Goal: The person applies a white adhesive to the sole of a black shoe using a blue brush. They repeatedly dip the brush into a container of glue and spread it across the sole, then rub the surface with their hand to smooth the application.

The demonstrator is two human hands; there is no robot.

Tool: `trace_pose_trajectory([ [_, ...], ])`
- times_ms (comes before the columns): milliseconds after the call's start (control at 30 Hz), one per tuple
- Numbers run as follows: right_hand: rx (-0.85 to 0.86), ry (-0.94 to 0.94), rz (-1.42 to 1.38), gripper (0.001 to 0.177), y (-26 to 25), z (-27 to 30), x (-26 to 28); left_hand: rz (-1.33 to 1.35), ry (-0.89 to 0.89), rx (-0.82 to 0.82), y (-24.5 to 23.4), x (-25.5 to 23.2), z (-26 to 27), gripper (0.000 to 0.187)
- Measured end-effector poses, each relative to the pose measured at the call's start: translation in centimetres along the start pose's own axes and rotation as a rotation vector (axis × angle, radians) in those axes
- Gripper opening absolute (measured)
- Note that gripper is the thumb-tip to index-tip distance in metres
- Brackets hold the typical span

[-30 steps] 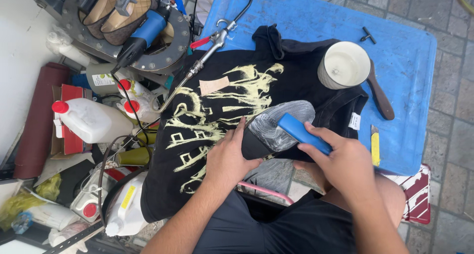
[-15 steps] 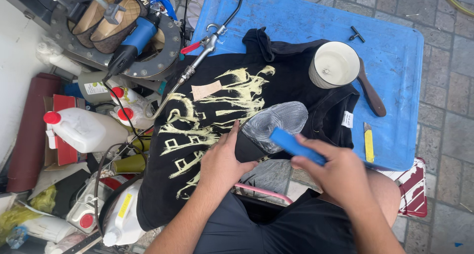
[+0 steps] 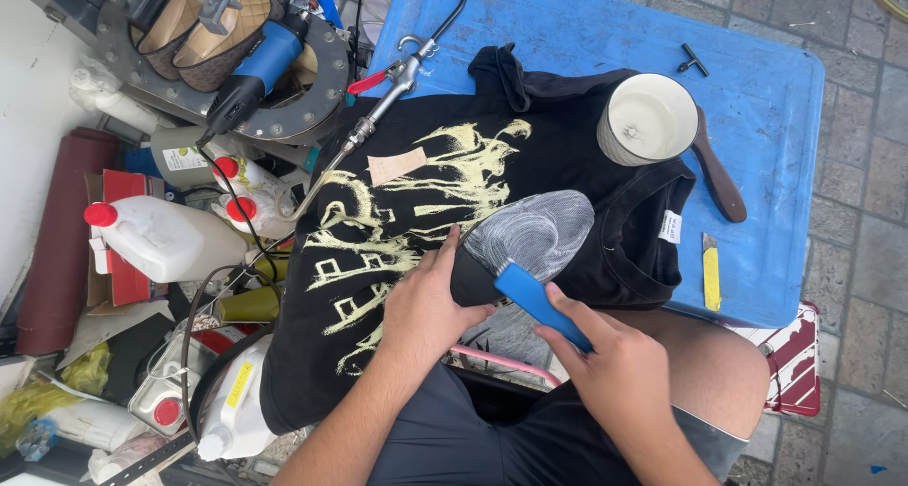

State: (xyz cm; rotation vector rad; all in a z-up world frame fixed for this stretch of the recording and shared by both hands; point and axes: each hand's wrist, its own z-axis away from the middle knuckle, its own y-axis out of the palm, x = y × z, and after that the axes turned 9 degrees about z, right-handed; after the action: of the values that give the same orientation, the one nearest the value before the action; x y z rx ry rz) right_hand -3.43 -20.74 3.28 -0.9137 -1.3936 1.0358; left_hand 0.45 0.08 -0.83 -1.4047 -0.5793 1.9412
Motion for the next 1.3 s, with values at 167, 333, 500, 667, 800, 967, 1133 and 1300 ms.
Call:
trace_pose_trajectory([
  [167, -0.044, -0.067, 0.044, 0.046, 0.0, 0.0, 0.5, -0.018, 0.011, -0.015, 0.4, -0.2, 0.4, 0.120],
  [333, -0.181, -0.133, -0.072, 0.048, 2.7, -2.4, 3.1, 0.011, 0.012, -0.023, 0.7, 0.1, 0.4, 0.118],
  [500, -0.141, -0.094, -0.081, 0.047, 2.6, -2.6, 2.6, 0.037, 0.027, -0.015, 0.3, 0.3, 0.2, 0.114],
  [667, -0.101, 0.065, -0.060, 0.051, 0.0, -2.0, -1.5, 0.010, 0.035, -0.018, 0.3, 0.5, 0.0, 0.117],
  [800, -0.139, 0.158, -0.247, 0.045, 1.0, -2.1, -2.2, 0.005, 0.035, -0.034, 0.4, 0.4, 0.2, 0.116],
  [967, -0.130, 0.031, -0.252, 0.049, 3.3, -0.1, -0.8, -0.001, 0.047, -0.049, -0.2, 0.0, 0.3, 0.116],
  [1133, -0.238, -0.091, -0.169, 0.051, 1.2, -1.6, -3.8, -0.028, 0.019, -0.044, -0.3, -0.3, 0.3, 0.114],
  [1300, -0.274, 0.052, -0.174, 0.050, 2.2, -2.2, -2.6, -0.038, 0.005, -0.021, -0.4, -0.6, 0.1, 0.118],
])
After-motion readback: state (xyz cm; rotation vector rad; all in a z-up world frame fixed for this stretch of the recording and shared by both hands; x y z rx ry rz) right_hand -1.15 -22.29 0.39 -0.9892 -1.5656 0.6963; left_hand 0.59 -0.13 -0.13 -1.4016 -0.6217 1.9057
